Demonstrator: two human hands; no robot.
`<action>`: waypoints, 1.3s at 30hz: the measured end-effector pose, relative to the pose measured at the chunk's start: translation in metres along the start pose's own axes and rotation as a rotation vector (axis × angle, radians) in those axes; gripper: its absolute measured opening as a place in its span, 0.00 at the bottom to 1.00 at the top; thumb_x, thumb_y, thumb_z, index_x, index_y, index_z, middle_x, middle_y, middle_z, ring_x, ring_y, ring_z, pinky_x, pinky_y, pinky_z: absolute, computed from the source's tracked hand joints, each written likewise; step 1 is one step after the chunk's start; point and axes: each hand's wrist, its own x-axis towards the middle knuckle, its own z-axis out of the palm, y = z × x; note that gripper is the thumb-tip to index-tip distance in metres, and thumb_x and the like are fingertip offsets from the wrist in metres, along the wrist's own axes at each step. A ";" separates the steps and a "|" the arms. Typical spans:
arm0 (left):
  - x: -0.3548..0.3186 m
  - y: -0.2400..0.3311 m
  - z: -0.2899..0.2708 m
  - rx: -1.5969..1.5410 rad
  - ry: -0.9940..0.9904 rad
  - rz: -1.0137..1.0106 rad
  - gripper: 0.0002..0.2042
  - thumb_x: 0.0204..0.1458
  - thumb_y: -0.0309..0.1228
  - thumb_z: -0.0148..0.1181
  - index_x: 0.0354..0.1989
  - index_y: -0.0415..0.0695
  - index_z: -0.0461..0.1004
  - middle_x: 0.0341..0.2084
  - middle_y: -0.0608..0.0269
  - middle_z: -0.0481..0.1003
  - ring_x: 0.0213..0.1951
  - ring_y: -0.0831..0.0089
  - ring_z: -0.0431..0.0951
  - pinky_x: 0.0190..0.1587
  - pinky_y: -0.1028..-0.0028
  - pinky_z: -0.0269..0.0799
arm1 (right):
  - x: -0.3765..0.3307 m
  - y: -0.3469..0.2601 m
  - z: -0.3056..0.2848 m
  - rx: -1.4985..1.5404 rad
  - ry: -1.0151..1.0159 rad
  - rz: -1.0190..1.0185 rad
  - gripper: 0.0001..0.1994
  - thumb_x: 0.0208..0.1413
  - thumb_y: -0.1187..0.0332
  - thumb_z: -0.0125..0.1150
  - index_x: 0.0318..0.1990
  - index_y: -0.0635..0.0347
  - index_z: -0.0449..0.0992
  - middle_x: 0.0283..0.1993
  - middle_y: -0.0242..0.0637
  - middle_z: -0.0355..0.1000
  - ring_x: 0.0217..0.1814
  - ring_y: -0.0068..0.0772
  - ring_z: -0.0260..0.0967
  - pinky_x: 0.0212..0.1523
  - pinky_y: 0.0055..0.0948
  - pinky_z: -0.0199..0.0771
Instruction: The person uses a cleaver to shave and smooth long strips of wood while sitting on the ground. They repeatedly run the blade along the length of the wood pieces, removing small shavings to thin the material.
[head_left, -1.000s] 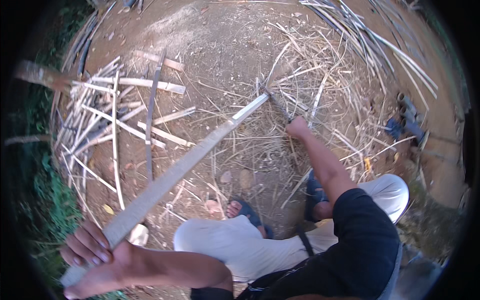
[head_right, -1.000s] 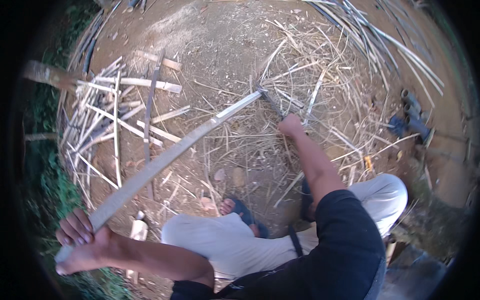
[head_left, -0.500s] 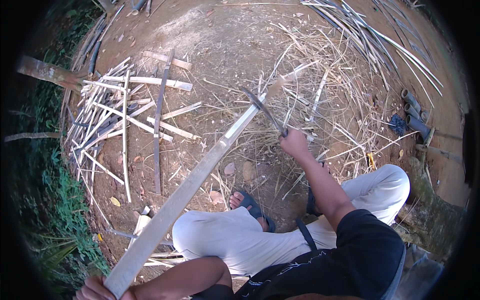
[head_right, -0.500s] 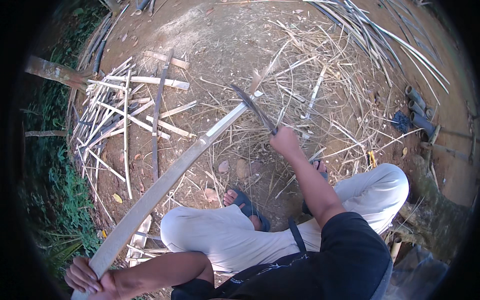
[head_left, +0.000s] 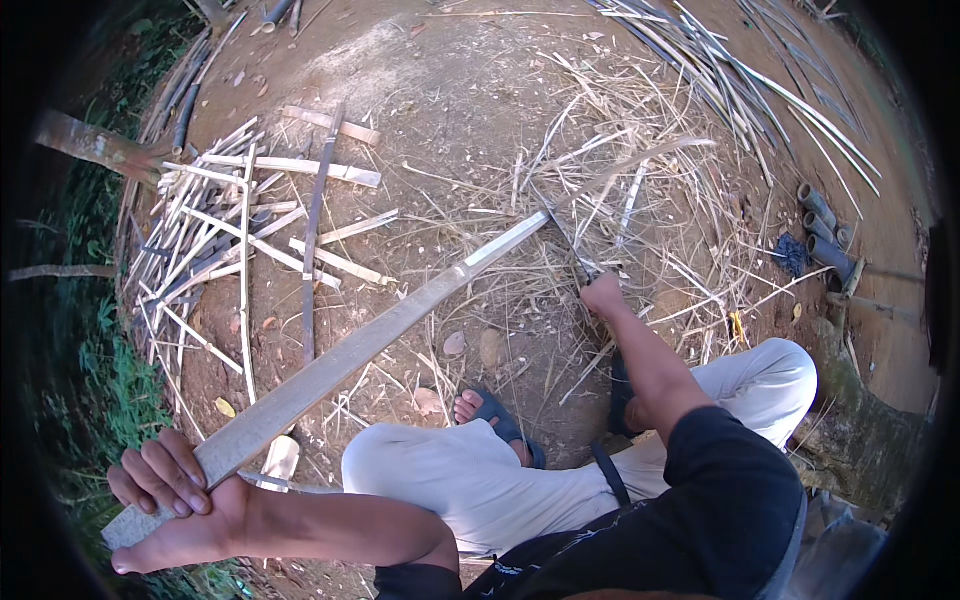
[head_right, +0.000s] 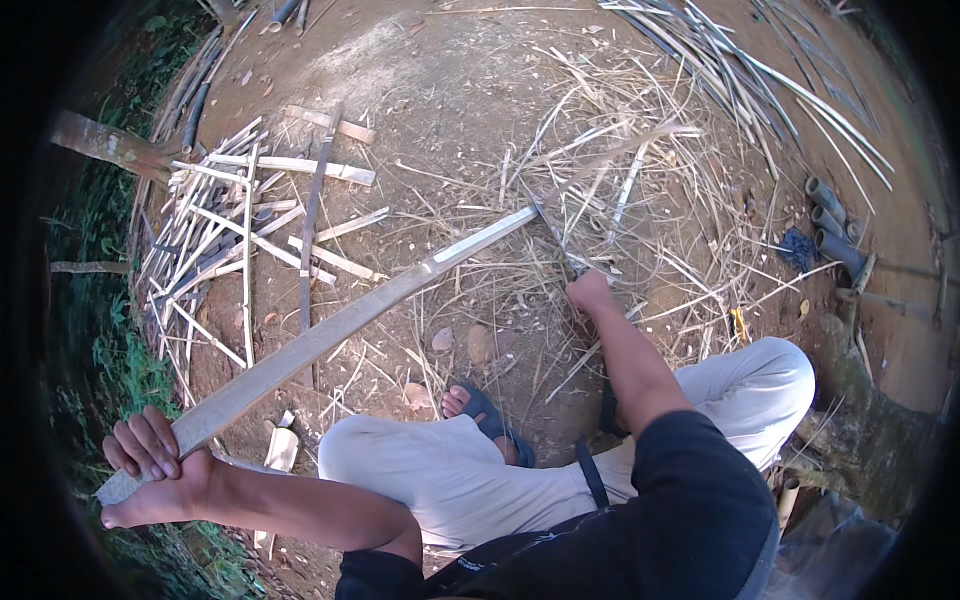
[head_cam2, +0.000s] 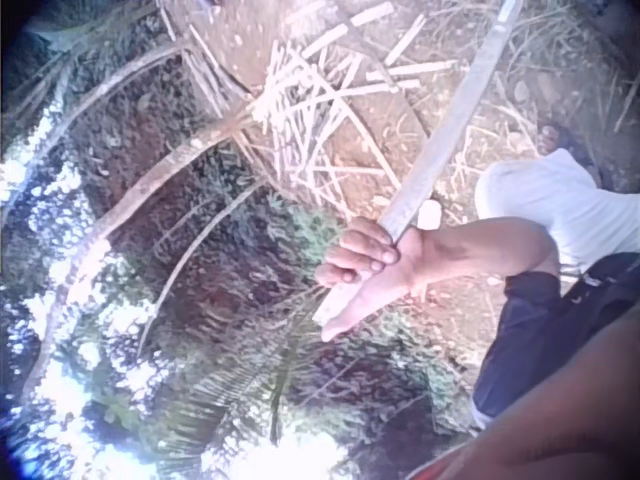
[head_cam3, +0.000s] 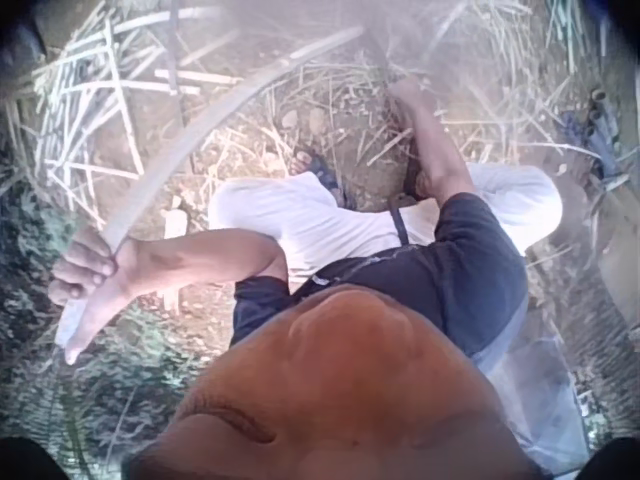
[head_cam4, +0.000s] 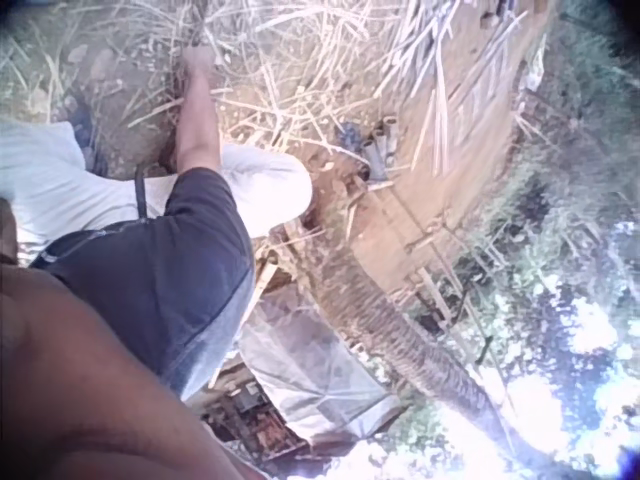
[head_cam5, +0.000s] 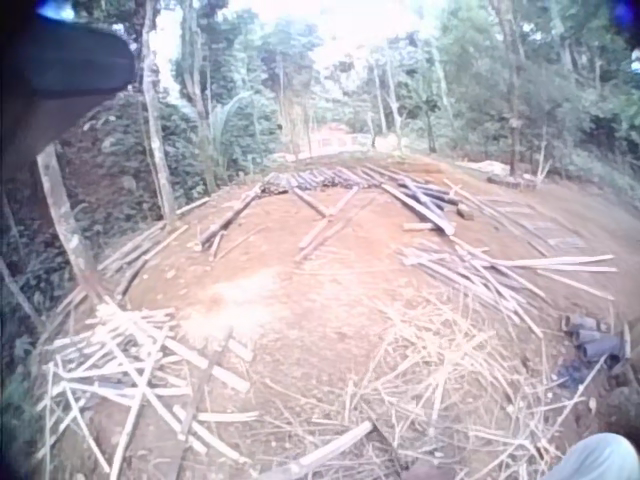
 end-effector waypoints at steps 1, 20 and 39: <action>0.003 0.000 -0.008 -0.119 -0.162 -0.021 0.33 0.52 0.71 0.37 0.20 0.50 0.53 0.08 0.71 0.51 0.07 0.82 0.49 0.13 0.83 0.46 | -0.006 -0.004 -0.008 -0.038 0.024 -0.031 0.17 0.46 0.66 0.55 0.36 0.77 0.77 0.38 0.64 0.75 0.42 0.58 0.76 0.43 0.46 0.75; -0.014 -0.001 -0.006 -0.690 -0.631 0.164 0.17 0.57 0.39 0.52 0.20 0.47 0.55 0.03 0.78 0.60 0.04 0.89 0.62 0.06 0.87 0.55 | -0.181 -0.108 -0.087 0.191 -0.172 -0.412 0.09 0.40 0.70 0.65 0.29 0.64 0.74 0.21 0.49 0.71 0.24 0.51 0.73 0.28 0.40 0.73; -0.044 0.020 0.043 -0.441 -0.741 0.157 0.31 0.50 0.71 0.39 0.24 0.50 0.56 0.07 0.76 0.56 0.08 0.84 0.59 0.16 0.82 0.54 | -0.182 -0.113 -0.091 0.020 0.080 -0.845 0.09 0.46 0.66 0.61 0.29 0.63 0.75 0.26 0.50 0.75 0.30 0.51 0.76 0.36 0.45 0.76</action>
